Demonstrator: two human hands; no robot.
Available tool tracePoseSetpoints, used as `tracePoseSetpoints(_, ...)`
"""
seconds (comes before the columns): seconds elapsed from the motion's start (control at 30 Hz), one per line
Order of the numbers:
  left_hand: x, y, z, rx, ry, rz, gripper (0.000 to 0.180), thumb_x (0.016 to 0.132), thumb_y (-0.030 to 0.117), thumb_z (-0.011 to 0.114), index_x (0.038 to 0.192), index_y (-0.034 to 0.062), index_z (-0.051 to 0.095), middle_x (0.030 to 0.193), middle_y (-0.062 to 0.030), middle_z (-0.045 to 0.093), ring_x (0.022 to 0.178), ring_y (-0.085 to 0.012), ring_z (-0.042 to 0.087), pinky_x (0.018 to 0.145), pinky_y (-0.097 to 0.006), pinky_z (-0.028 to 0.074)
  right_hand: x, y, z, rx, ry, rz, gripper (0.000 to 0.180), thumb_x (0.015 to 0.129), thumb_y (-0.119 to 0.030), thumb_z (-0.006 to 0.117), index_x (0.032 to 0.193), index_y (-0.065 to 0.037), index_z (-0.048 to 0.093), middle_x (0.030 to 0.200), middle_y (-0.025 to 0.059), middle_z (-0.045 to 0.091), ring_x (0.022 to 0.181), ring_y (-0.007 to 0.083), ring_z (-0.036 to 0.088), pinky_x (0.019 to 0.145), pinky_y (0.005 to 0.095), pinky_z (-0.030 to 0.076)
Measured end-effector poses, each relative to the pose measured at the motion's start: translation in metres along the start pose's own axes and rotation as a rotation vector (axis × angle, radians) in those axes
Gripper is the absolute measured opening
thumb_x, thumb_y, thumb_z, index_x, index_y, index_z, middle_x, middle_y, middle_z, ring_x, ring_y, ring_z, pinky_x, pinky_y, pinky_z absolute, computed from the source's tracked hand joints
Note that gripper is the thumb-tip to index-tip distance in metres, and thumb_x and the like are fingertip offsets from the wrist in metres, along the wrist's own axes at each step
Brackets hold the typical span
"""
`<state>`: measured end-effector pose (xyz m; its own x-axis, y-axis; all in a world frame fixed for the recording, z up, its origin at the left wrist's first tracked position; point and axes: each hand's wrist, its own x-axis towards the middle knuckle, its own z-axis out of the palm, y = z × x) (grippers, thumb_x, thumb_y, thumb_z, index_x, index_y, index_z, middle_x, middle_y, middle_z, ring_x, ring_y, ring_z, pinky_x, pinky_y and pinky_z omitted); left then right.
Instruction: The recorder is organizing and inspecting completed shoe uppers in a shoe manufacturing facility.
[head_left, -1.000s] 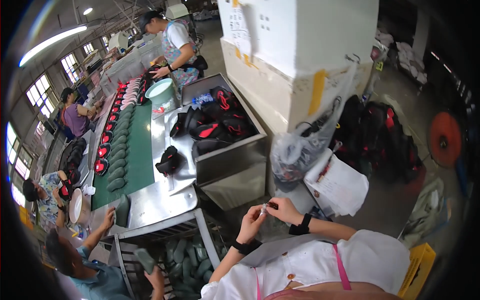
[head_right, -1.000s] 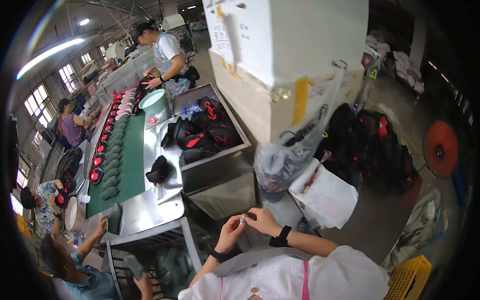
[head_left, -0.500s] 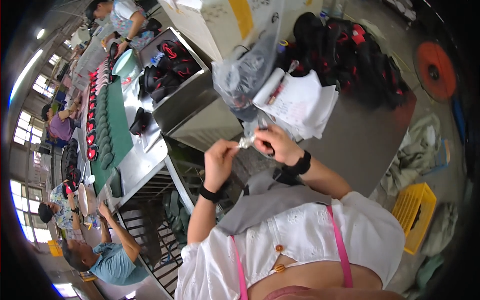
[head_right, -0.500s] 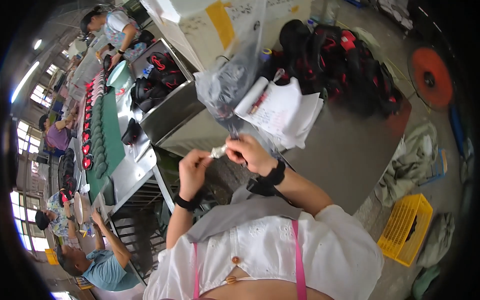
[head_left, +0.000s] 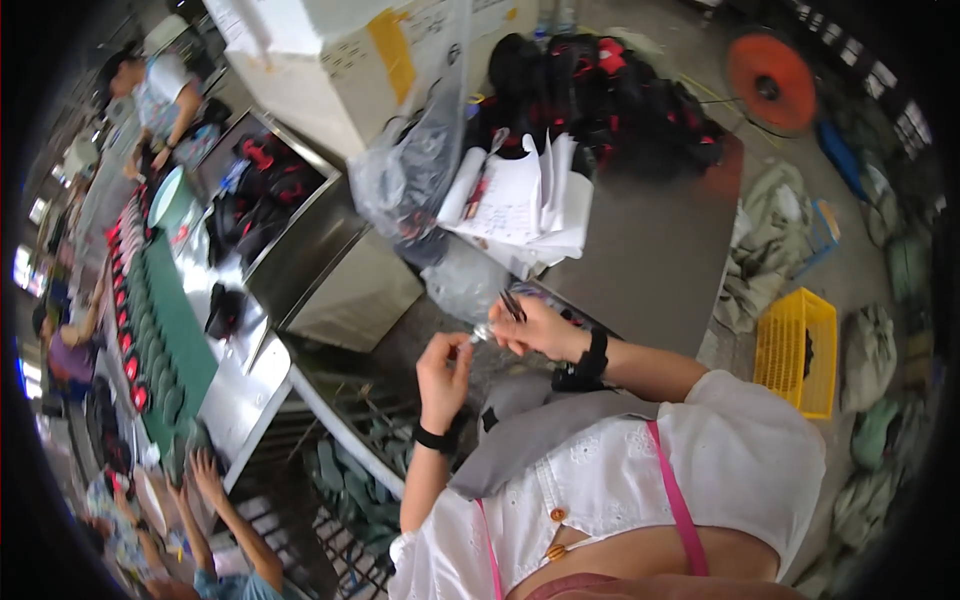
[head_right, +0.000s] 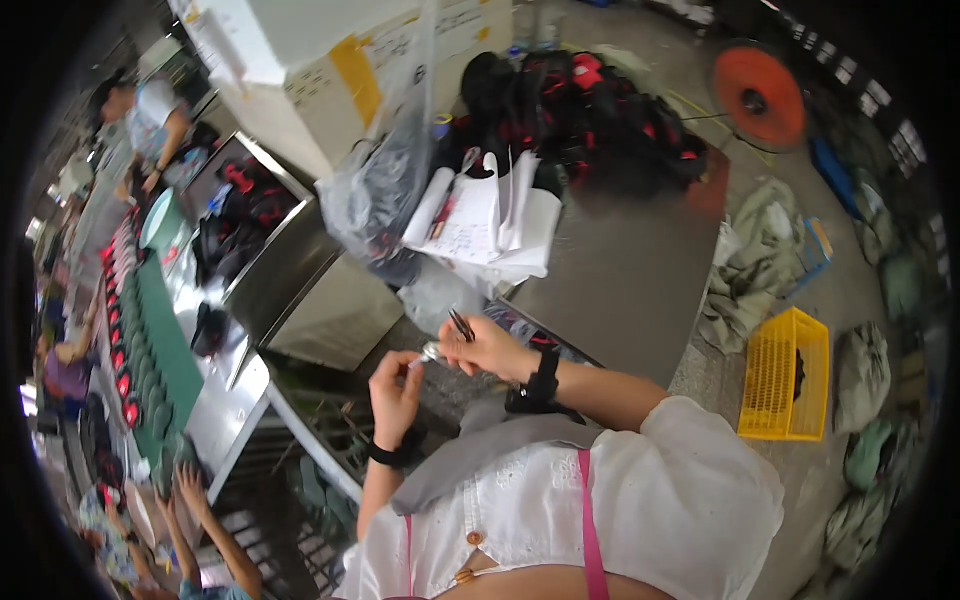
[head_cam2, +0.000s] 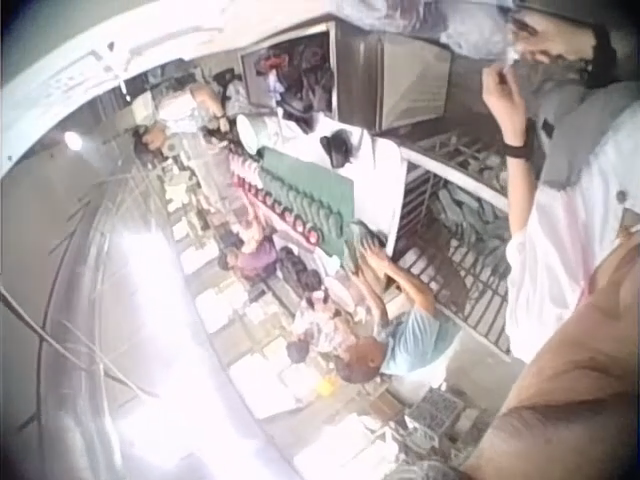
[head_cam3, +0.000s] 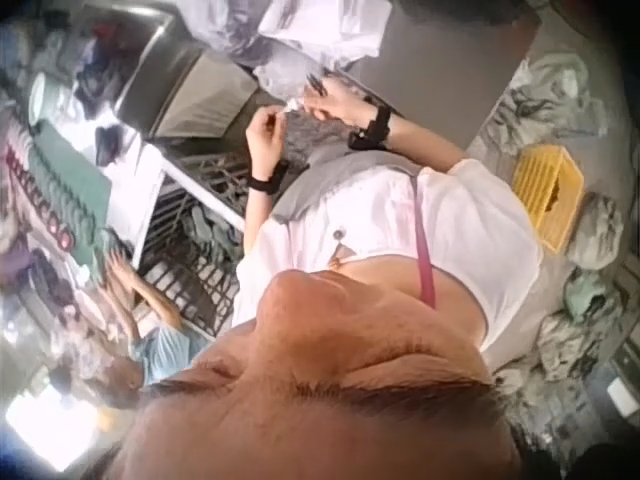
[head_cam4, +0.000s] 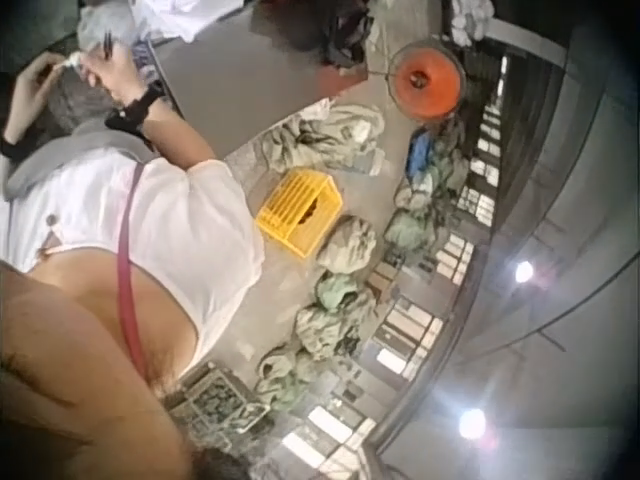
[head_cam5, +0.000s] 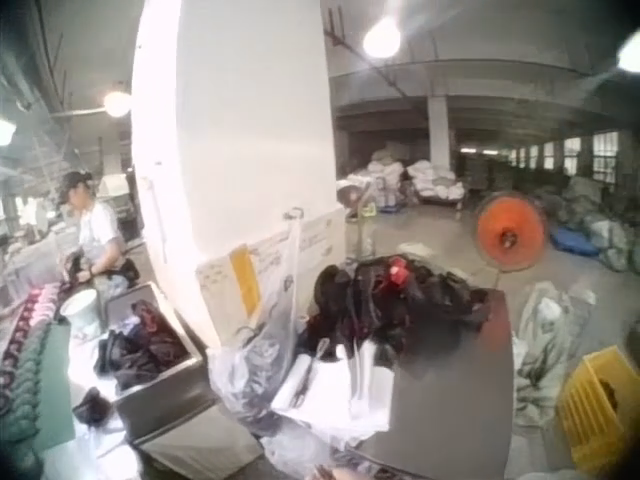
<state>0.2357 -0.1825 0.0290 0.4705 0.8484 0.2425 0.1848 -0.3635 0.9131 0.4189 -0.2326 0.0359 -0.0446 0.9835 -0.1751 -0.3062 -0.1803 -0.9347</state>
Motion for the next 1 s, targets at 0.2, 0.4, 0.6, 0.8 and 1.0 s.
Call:
tracePoseSetpoints(0.2, -0.022, -0.001, 0.050, -0.076, -0.286, -0.091, 0.018, 0.086, 0.015, 0.056, 0.079, -0.0017, 0.057, 0.062, -0.0037, 0.052, 0.057, -0.0105, 0.047, 0.055, -0.024, 0.039, -0.048, 0.014, -0.024, -0.298, 0.236, 0.042, 0.011, 0.085, -0.011, 0.057, 0.087, -0.001, 0.057, 0.064, 0.0017, 0.055, 0.049, 0.0046, 0.047, 0.044, 0.0187, 0.036)
tracePoseSetpoints(0.4, -0.030, 0.018, 0.093, -0.255, -0.499, -0.108, 0.032, 0.091, 0.020, 0.048, 0.067, -0.0014, 0.049, 0.056, -0.0041, 0.045, 0.053, -0.0100, 0.040, 0.048, -0.027, 0.034, -0.098, 0.002, -0.047, -0.298, 0.166, -0.031, 0.016, 0.086, -0.012, 0.054, 0.099, -0.003, 0.055, 0.061, 0.0000, 0.052, 0.049, 0.0051, 0.047, 0.044, 0.0196, 0.036)
tracePoseSetpoints(0.6, -0.035, 0.045, 0.184, -0.368, -0.638, -0.036, 0.038, 0.091, 0.018, 0.047, 0.058, 0.0002, 0.043, 0.054, -0.0013, 0.042, 0.050, -0.0094, 0.035, 0.047, -0.026, 0.028, -0.185, -0.009, -0.112, 0.057, 0.392, -0.147, 0.019, 0.082, -0.007, 0.054, 0.100, -0.002, 0.050, 0.055, 0.0018, 0.050, 0.045, 0.0060, 0.044, 0.040, 0.0202, 0.033)
tracePoseSetpoints(0.8, -0.055, 0.155, 0.356, -0.211, -1.058, 0.196, 0.022, 0.086, 0.014, 0.051, 0.069, 0.0000, 0.051, 0.066, -0.0057, 0.051, 0.059, -0.0137, 0.046, 0.057, -0.027, 0.037, -0.358, 0.012, -0.254, 0.248, 0.914, -0.283, 0.015, 0.081, -0.009, 0.057, 0.093, -0.004, 0.050, 0.059, 0.0021, 0.051, 0.047, 0.0067, 0.045, 0.042, 0.0208, 0.035)
tracePoseSetpoints(1.0, -0.047, 0.346, 0.442, -0.827, -1.316, 0.878, 0.021, 0.079, 0.027, 0.061, 0.086, 0.0068, 0.062, 0.109, -0.0132, 0.053, 0.094, -0.0284, 0.054, 0.074, -0.040, 0.046, -0.616, 0.050, -0.387, -0.171, 1.723, -0.211, 0.013, 0.076, 0.000, 0.051, 0.088, -0.001, 0.054, 0.067, 0.0033, 0.056, 0.054, 0.0086, 0.050, 0.048, 0.0219, 0.040)
